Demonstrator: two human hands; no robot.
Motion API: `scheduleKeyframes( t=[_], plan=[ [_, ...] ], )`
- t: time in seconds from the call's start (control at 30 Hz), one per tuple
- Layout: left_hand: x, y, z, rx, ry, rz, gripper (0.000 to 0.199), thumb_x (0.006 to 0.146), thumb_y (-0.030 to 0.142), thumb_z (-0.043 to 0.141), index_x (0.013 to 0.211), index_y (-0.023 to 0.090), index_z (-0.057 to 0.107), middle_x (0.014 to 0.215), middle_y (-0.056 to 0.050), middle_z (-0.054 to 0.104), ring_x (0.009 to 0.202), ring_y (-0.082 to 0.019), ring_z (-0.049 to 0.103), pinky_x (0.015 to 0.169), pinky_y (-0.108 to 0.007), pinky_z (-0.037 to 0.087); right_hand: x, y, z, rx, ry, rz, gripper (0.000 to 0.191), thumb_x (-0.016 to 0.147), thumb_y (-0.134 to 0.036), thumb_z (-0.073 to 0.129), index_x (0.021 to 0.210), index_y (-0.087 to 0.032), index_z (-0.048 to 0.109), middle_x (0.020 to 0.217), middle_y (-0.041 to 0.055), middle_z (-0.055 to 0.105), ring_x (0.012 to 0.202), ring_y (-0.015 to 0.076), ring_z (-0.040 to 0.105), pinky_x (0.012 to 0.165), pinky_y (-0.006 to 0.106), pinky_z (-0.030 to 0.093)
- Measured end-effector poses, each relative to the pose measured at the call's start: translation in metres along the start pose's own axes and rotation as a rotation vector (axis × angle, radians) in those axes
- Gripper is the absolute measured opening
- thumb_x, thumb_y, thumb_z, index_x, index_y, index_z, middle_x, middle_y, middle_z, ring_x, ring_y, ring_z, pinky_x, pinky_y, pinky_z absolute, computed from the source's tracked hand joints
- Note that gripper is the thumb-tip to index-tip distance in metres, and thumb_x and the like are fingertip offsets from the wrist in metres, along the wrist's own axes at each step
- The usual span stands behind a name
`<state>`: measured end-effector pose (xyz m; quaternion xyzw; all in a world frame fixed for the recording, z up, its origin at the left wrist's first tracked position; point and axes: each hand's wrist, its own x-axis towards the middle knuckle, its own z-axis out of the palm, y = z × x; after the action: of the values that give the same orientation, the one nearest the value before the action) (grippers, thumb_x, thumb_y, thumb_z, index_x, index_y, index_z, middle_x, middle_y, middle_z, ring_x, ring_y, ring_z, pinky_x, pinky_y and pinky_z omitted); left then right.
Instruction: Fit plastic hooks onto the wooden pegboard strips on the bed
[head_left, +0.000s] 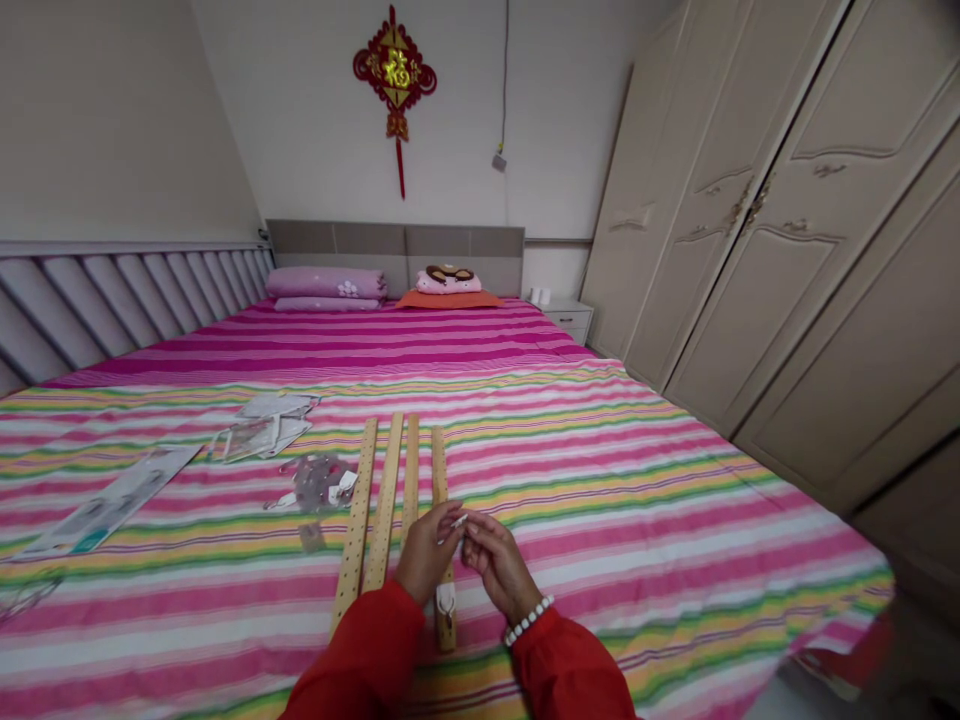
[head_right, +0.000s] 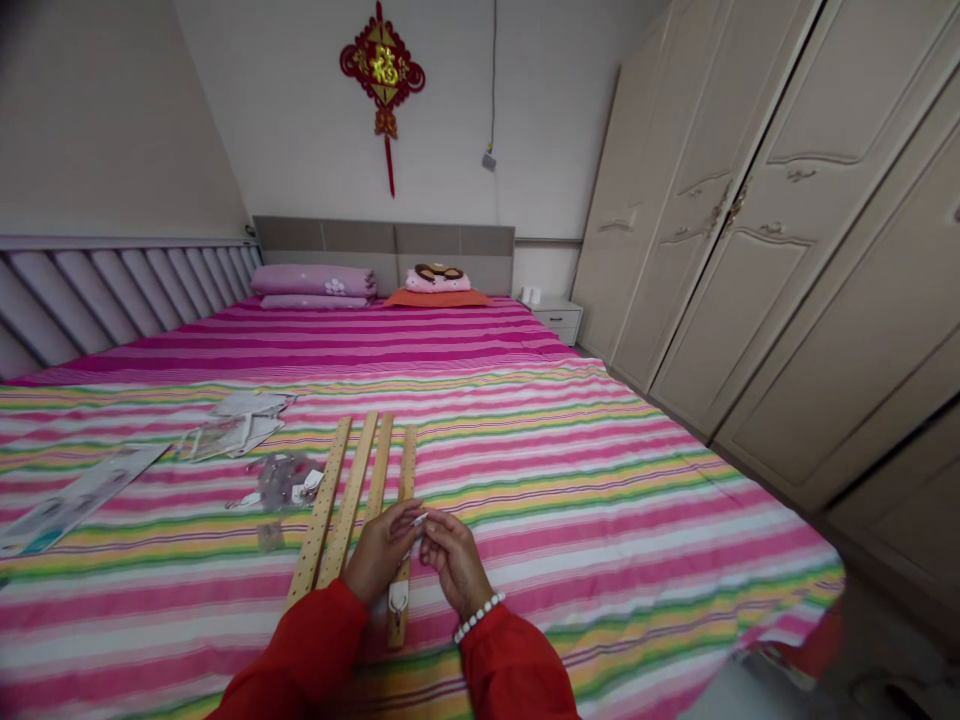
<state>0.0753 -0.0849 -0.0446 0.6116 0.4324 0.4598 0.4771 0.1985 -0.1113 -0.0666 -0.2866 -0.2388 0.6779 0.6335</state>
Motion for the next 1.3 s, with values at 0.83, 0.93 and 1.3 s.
scheduleKeyframes(
  t=[0.83,0.93,1.3],
  plan=[
    [0.026,0.0,-0.031,-0.037,0.209,-0.205,0.029,0.049,0.034,0.074,0.068,0.013,0.07,0.059,-0.003,0.068,0.055,-0.015,0.061,0.054,-0.026,0.048,0.031,0.01,0.025,-0.372,0.233,-0.006,0.022,0.059,-0.033,0.072,0.058,-0.015,0.058,0.044,-0.0056,0.056,0.026,0.0033,0.034,0.029,0.019,0.019],
    [0.028,-0.007,-0.03,0.018,0.223,-0.171,0.028,0.052,0.034,0.071,0.07,0.013,0.07,0.06,-0.004,0.068,0.055,-0.015,0.061,0.056,-0.027,0.049,0.034,0.01,0.026,-0.37,0.264,0.021,0.023,0.058,-0.032,0.071,0.056,-0.016,0.055,0.041,-0.0068,0.053,0.025,0.0024,0.03,0.029,0.019,0.014],
    [0.031,-0.01,-0.026,0.113,0.225,-0.124,0.02,0.058,0.033,0.066,0.068,0.016,0.068,0.064,-0.003,0.068,0.063,-0.017,0.064,0.063,-0.029,0.051,0.04,0.011,0.03,-0.381,0.343,0.04,0.027,0.059,-0.033,0.071,0.053,-0.018,0.049,0.036,-0.0075,0.049,0.024,0.0024,0.026,0.03,0.019,0.009]
  ],
)
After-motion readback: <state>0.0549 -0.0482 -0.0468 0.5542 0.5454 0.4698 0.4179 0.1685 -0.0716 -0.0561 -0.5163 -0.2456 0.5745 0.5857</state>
